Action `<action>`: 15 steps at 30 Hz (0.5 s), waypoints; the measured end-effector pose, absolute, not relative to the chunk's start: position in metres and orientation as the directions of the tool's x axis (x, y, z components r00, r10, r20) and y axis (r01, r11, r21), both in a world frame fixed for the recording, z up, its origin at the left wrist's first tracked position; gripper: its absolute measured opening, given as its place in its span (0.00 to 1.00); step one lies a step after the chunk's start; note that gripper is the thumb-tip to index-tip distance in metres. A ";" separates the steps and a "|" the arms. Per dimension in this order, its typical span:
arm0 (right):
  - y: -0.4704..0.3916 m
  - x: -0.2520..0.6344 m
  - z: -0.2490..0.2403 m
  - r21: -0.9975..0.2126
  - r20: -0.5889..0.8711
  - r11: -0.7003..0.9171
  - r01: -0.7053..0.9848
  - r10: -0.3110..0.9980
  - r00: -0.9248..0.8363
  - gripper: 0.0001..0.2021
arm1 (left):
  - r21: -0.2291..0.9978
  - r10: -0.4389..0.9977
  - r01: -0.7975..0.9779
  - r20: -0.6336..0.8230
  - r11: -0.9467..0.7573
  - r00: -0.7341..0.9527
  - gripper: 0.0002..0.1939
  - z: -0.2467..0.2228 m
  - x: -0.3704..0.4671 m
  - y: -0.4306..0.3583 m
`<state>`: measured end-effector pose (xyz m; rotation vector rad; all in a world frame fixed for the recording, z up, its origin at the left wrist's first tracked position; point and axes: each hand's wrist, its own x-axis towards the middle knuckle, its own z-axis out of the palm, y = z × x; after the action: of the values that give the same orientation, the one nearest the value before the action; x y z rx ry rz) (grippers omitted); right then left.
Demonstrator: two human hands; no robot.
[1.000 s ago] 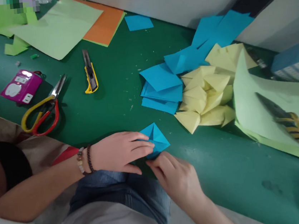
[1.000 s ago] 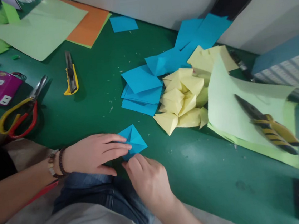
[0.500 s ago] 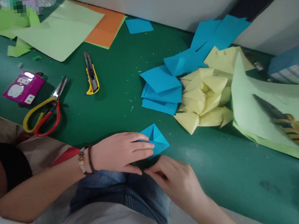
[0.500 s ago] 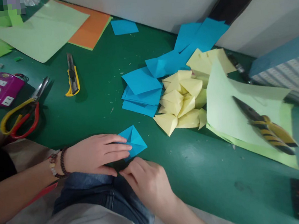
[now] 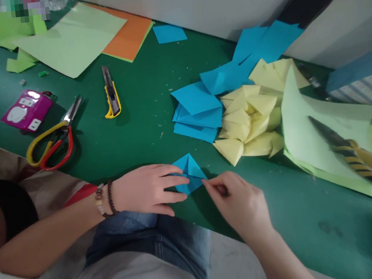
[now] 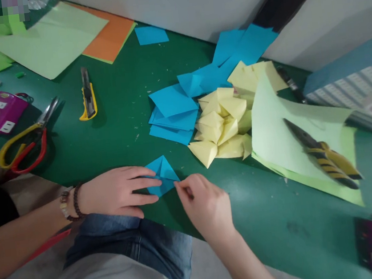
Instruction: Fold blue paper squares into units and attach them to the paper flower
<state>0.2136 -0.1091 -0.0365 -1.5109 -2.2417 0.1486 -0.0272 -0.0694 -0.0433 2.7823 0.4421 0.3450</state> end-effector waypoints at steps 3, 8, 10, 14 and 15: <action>-0.112 0.210 -0.037 -0.363 0.258 0.497 0.788 0.866 -0.428 0.14 | 0.331 0.329 0.244 0.229 -0.912 0.916 0.19 -0.044 -0.027 -0.070; -0.105 0.214 -0.035 -0.399 0.253 0.350 0.847 0.930 -0.265 0.12 | 0.313 0.328 0.252 0.218 -0.916 0.919 0.18 -0.044 -0.027 -0.070; -0.100 0.215 -0.037 -0.307 0.283 0.333 0.892 0.926 -0.248 0.12 | 0.313 0.332 0.259 0.207 -0.914 0.920 0.18 -0.043 -0.027 -0.070; -0.097 0.212 -0.039 -0.286 0.228 0.419 0.862 0.903 -0.364 0.13 | 0.306 0.342 0.273 0.199 -0.912 0.919 0.19 -0.044 -0.027 -0.070; -0.095 0.213 -0.037 -0.324 0.203 0.411 0.852 0.910 -0.362 0.13 | 0.302 0.341 0.272 0.205 -0.914 0.917 0.18 -0.045 -0.027 -0.071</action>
<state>0.2129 -0.0947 -0.0371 -1.5179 -2.3246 0.2320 -0.0274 -0.0706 -0.0445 2.8099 0.4585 0.3707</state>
